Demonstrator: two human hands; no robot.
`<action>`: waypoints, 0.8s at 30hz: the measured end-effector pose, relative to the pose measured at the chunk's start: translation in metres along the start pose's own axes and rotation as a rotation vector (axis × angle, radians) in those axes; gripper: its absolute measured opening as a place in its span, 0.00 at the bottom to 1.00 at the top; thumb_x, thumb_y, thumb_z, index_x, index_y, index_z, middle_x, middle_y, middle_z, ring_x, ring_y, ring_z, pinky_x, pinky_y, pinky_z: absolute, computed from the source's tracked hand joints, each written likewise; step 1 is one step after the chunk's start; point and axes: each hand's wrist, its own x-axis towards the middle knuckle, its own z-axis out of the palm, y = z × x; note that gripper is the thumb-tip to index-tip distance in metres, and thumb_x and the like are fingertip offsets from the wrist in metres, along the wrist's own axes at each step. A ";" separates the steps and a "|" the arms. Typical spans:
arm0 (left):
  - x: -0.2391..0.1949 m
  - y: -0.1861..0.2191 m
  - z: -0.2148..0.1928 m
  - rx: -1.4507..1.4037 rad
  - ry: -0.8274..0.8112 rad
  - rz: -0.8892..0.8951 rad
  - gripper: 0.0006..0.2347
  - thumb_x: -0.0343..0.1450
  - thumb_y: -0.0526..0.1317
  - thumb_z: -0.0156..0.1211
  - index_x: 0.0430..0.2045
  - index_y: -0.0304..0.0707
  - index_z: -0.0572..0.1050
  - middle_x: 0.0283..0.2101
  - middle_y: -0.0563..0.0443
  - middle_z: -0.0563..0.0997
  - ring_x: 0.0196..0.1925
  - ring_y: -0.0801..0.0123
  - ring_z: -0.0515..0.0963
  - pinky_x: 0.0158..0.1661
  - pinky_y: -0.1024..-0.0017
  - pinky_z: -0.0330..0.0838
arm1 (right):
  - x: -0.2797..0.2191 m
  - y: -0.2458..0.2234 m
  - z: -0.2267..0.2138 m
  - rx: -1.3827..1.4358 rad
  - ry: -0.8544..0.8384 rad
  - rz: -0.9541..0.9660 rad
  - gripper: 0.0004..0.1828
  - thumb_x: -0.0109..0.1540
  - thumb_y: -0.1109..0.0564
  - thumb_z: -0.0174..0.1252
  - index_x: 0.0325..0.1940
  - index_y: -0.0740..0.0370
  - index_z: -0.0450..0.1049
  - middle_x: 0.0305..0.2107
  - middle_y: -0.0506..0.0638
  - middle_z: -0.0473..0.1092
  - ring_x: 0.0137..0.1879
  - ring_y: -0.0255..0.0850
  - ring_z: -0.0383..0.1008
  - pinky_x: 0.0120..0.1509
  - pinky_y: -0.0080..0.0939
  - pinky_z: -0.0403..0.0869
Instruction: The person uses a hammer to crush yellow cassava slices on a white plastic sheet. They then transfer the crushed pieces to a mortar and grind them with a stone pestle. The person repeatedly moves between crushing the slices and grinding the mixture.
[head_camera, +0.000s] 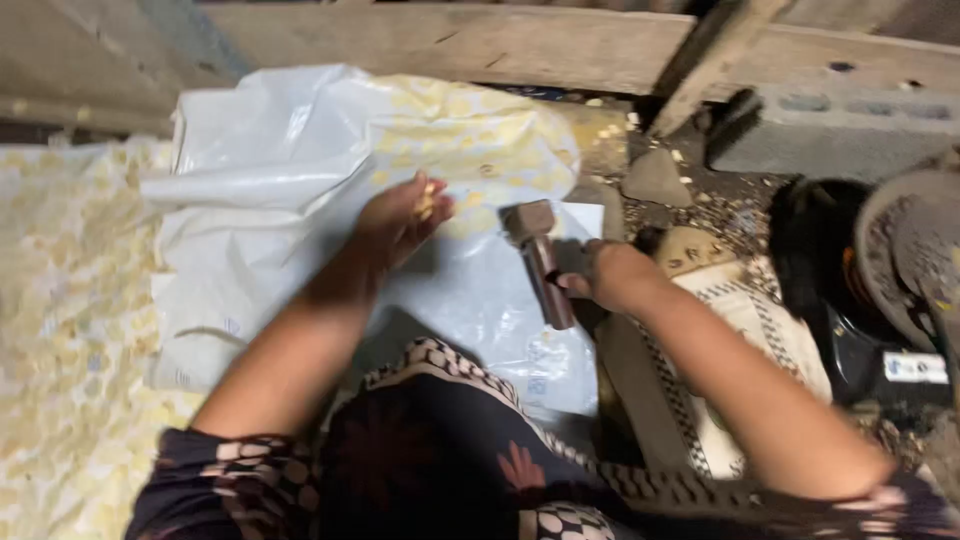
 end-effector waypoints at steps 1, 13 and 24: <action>-0.002 -0.024 -0.027 -0.022 0.015 0.002 0.18 0.76 0.48 0.61 0.53 0.33 0.72 0.45 0.33 0.82 0.43 0.57 0.87 0.45 0.71 0.88 | 0.027 -0.008 0.034 -0.019 -0.016 -0.010 0.32 0.62 0.39 0.60 0.63 0.62 0.72 0.52 0.68 0.76 0.62 0.64 0.75 0.64 0.64 0.74; -0.017 -0.121 0.010 1.493 0.101 1.274 0.07 0.67 0.40 0.69 0.36 0.53 0.82 0.37 0.59 0.78 0.44 0.65 0.77 0.46 0.65 0.71 | 0.031 -0.041 0.082 0.335 0.426 0.176 0.32 0.70 0.36 0.49 0.57 0.70 0.65 0.38 0.80 0.74 0.50 0.75 0.75 0.51 0.73 0.74; -0.003 -0.117 0.027 1.473 0.235 1.115 0.12 0.61 0.40 0.72 0.34 0.46 0.76 0.39 0.53 0.74 0.45 0.57 0.75 0.45 0.60 0.67 | -0.016 -0.074 0.018 0.548 0.795 -0.258 0.22 0.76 0.58 0.50 0.26 0.56 0.69 0.13 0.48 0.71 0.20 0.44 0.73 0.34 0.37 0.70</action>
